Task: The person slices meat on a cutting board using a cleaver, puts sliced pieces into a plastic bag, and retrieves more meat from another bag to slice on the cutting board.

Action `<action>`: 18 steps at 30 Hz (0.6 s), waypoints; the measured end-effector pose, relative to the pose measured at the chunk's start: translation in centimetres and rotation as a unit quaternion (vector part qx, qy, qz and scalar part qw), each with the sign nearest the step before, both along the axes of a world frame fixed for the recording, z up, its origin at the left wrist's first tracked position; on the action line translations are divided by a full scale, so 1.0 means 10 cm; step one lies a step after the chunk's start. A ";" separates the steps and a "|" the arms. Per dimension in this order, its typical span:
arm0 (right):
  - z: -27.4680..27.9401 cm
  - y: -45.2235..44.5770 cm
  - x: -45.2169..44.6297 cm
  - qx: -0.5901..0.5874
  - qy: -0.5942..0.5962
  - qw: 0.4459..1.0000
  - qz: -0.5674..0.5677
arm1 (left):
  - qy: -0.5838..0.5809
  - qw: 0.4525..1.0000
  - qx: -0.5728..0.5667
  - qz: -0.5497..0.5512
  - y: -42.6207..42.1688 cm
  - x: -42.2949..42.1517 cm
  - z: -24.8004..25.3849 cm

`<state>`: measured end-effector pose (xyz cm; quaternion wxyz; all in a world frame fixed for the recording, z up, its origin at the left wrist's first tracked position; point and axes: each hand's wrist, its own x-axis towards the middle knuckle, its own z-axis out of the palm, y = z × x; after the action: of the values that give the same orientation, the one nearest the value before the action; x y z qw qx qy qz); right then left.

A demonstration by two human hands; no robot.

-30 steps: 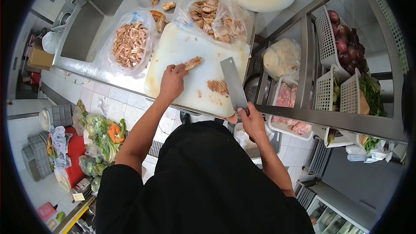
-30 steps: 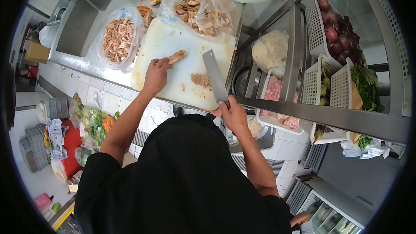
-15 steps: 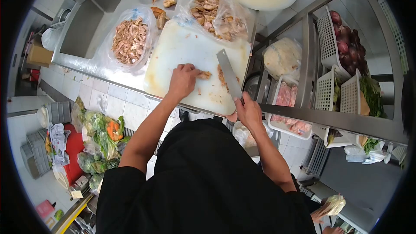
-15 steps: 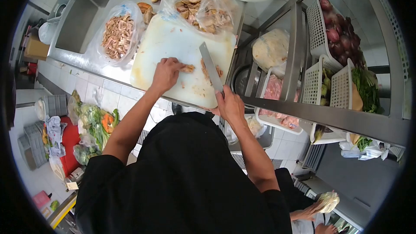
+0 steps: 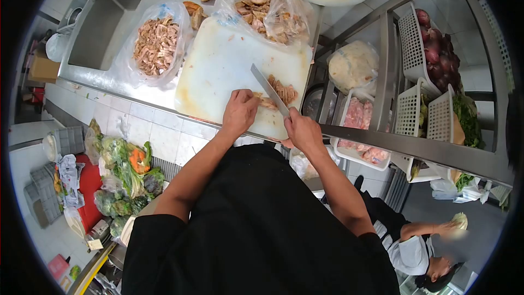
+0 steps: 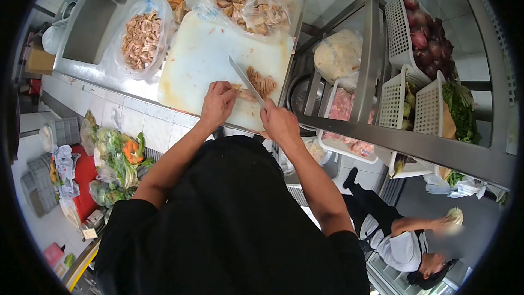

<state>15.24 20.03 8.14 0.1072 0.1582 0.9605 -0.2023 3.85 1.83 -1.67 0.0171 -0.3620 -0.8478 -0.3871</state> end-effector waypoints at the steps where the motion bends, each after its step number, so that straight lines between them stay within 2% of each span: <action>1: 0.03 0.04 -0.03 0.002 0.000 1.000 0.003 | 0.005 1.000 0.004 0.002 0.01 0.00 -0.02; 3: 0.22 0.07 -0.08 0.005 0.036 0.999 0.014 | 0.011 1.000 0.006 0.006 -0.02 -0.01 -0.03; 5: 0.55 0.00 -0.14 -0.023 0.071 0.997 -0.021 | 0.019 0.999 0.025 0.010 0.01 -0.03 -0.01; 8: 0.72 -0.07 -0.14 -0.104 0.206 0.967 -0.106 | 0.014 0.999 0.033 0.021 0.02 -0.01 0.01; 9: 0.62 -0.07 -0.12 -0.103 0.207 0.967 -0.105 | 0.015 0.999 0.033 0.022 0.02 -0.02 0.01; 11: 0.18 -0.02 -0.06 -0.065 0.128 0.988 -0.056 | 0.014 0.999 0.029 0.014 0.02 -0.02 0.01; 12: 0.08 -0.02 -0.10 -0.006 0.039 0.999 0.020 | 0.015 0.999 0.030 0.015 0.02 -0.02 0.01; 14: 0.01 0.06 -0.06 0.002 0.034 0.999 0.029 | 0.023 1.000 0.016 0.007 0.00 -0.03 0.00; 16: 0.17 0.00 -0.11 0.006 0.028 0.999 0.041 | 0.021 1.000 0.018 0.011 -0.01 -0.03 -0.01; 18: 0.42 -0.08 -0.16 -0.058 0.127 0.989 -0.042 | 0.016 1.000 0.024 0.011 0.02 -0.04 -0.01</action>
<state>13.67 19.27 12.33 -0.0156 0.1648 0.9456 -0.2802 3.50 2.04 -1.76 0.0434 -0.3580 -0.8418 -0.4016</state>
